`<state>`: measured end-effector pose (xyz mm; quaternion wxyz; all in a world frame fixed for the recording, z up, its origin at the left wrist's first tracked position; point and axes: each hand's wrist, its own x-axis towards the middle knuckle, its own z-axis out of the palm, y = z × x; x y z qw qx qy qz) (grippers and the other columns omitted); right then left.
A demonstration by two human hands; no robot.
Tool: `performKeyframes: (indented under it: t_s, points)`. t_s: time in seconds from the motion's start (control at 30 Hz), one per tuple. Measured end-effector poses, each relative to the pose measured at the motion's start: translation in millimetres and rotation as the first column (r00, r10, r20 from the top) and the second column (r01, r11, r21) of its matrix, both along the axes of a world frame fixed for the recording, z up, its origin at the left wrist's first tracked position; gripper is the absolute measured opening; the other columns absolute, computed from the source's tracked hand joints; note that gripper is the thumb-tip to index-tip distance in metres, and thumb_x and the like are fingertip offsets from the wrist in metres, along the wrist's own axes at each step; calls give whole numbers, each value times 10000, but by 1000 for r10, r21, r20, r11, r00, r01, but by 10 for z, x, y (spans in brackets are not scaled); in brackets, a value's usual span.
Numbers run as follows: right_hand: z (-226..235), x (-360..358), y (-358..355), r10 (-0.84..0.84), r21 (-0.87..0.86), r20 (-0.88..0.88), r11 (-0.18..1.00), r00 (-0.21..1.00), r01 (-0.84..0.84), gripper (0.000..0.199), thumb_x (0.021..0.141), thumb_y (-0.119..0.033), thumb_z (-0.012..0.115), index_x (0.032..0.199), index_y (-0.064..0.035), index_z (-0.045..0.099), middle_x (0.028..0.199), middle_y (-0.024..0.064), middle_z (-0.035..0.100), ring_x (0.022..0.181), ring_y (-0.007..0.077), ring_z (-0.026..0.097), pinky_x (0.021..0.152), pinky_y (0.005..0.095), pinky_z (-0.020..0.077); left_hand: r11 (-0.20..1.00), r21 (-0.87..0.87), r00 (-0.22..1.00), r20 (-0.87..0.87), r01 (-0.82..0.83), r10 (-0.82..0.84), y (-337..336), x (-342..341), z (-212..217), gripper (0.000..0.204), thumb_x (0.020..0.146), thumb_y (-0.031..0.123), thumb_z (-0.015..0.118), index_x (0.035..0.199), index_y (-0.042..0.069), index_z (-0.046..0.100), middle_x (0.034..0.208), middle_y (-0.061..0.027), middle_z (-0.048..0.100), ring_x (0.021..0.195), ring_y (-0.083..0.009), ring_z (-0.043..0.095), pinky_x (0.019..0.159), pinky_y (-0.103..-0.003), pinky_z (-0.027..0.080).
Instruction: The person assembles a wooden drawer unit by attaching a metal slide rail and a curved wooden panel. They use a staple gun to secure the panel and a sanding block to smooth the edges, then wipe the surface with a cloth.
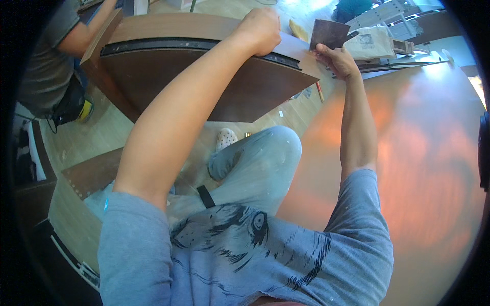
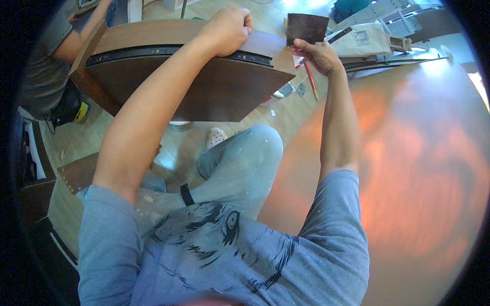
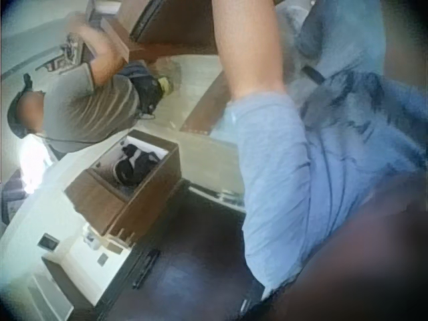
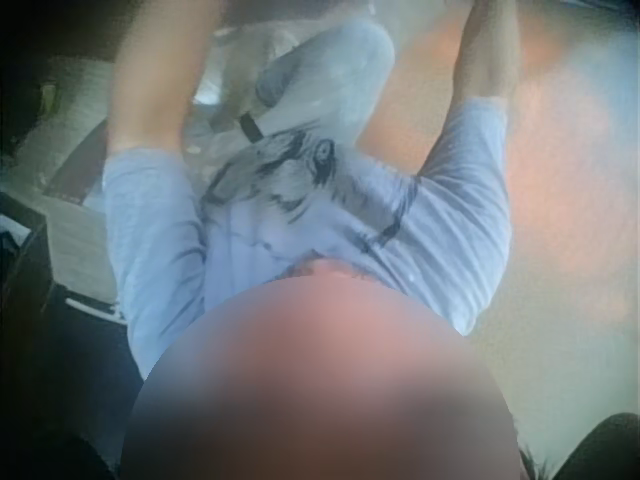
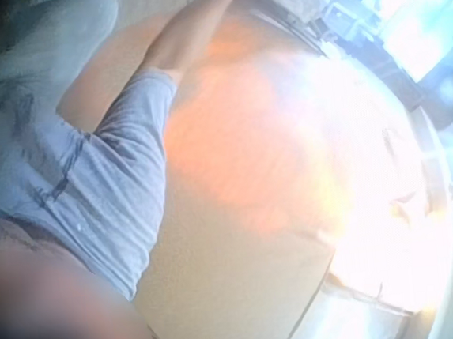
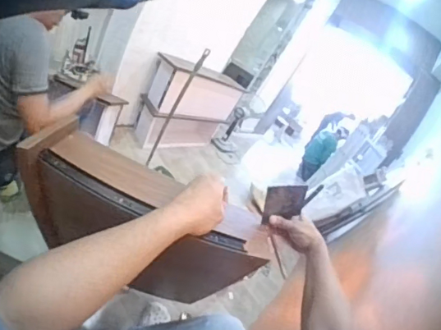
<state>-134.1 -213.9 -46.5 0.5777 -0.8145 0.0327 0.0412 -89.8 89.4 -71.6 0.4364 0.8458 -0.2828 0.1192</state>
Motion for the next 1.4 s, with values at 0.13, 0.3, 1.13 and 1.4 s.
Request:
performKeyframes:
  t_s: [0.13,0.3,1.13,1.4]
  points:
    - [4,-117,119,-43,66,83,997,996,37,328,907,-151,855,1112,62,713,997,131,759,907,208,753,854,338,635,999,-31,1000,0,-13,13,-16,-6,-17,122,870,71,617,856,21,728,907,-265,742,936,-434,728,852,-505,575]
    - [3,-332,326,-163,-137,246,970,956,201,306,860,-154,890,1049,27,731,904,96,761,770,173,721,733,323,599,1000,-20,1000,12,-4,4,-37,24,-42,112,869,81,628,843,25,721,899,-263,741,927,-431,728,848,-503,575]
    - [-150,-344,1260,-776,-281,470,319,420,905,556,702,-263,882,1070,122,724,1121,290,751,1080,391,745,997,439,561,932,345,957,290,-110,5,-209,242,-192,183,845,121,658,871,-2,791,1005,-259,755,992,-394,739,882,-458,585]
    - [-173,-497,669,-366,-134,432,878,824,460,283,832,-170,905,1005,13,777,954,53,778,796,136,705,767,308,561,994,36,983,157,-104,98,-162,148,-173,150,847,41,635,859,-32,765,992,-276,748,1011,-407,730,893,-463,582]
